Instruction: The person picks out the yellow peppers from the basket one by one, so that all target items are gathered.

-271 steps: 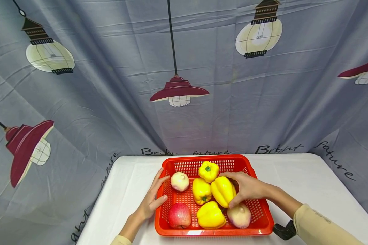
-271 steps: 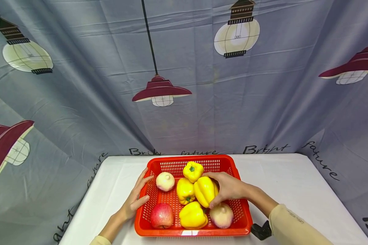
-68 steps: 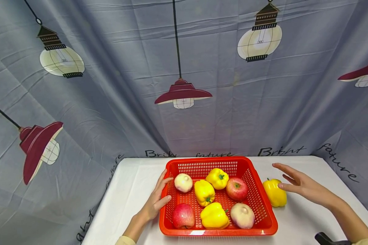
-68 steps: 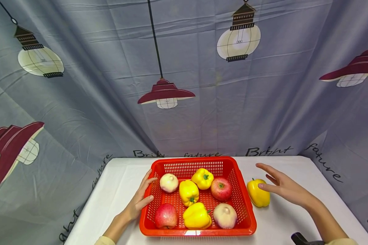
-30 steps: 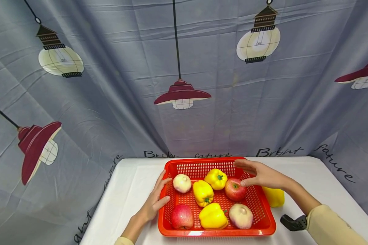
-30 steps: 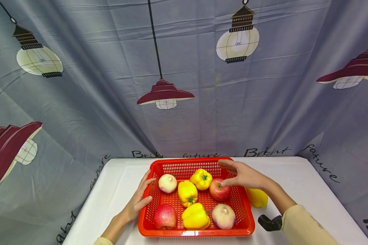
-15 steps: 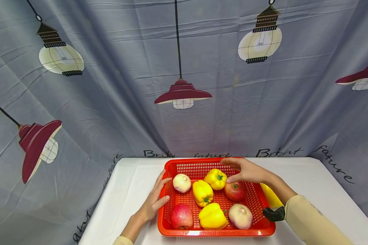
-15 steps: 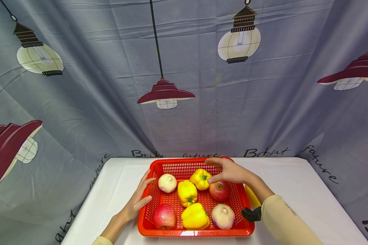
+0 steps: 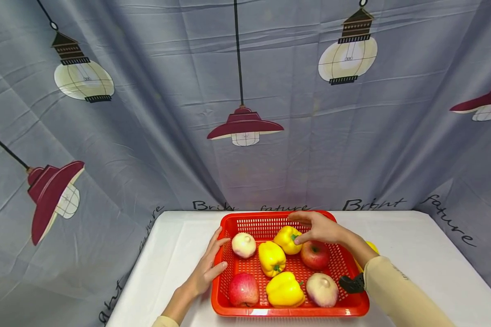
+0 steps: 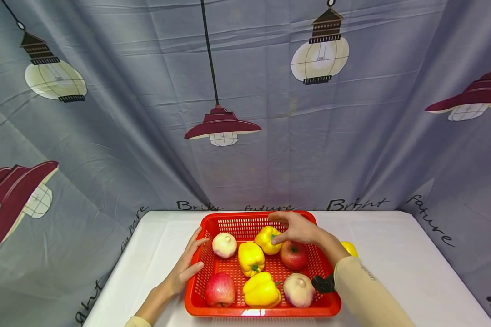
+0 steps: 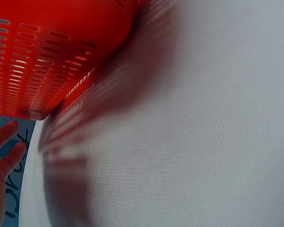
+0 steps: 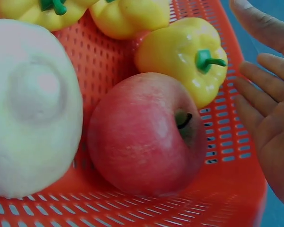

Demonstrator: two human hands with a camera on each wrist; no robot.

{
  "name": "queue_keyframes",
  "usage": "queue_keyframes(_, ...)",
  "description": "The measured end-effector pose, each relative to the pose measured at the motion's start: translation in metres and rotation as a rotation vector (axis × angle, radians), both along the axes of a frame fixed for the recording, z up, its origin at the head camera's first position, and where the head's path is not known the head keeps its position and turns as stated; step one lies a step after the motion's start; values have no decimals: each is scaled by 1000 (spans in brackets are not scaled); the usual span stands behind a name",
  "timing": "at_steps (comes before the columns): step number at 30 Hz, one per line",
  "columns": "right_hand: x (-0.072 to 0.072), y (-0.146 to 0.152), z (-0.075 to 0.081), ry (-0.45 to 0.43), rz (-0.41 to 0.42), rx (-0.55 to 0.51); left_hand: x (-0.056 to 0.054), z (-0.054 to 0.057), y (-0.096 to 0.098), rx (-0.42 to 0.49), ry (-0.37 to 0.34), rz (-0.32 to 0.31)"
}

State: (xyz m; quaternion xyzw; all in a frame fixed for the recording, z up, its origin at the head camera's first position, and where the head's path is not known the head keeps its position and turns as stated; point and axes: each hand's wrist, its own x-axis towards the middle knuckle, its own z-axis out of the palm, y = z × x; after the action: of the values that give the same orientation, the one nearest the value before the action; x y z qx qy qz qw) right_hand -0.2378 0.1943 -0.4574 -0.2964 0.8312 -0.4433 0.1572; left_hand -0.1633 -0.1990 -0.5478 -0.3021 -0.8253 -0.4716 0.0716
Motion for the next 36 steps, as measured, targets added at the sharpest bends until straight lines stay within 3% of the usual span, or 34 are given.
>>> queue_keyframes(14, -5, -7, -28, -62, -15, -44, 0, -2, 1, 5, -14, 1)
queue_keyframes(23, -7, -12, -38, 14, -82, 25, 0, 0, 1, 10, -11, 2)
queue_keyframes(30, -6, -16, -44, -24, -82, -27, 0, -1, 0, 5, -15, 4)
queue_keyframes(36, -7, -20, -46, 57, -60, 112, 1, 1, 1, 4, -10, 6)
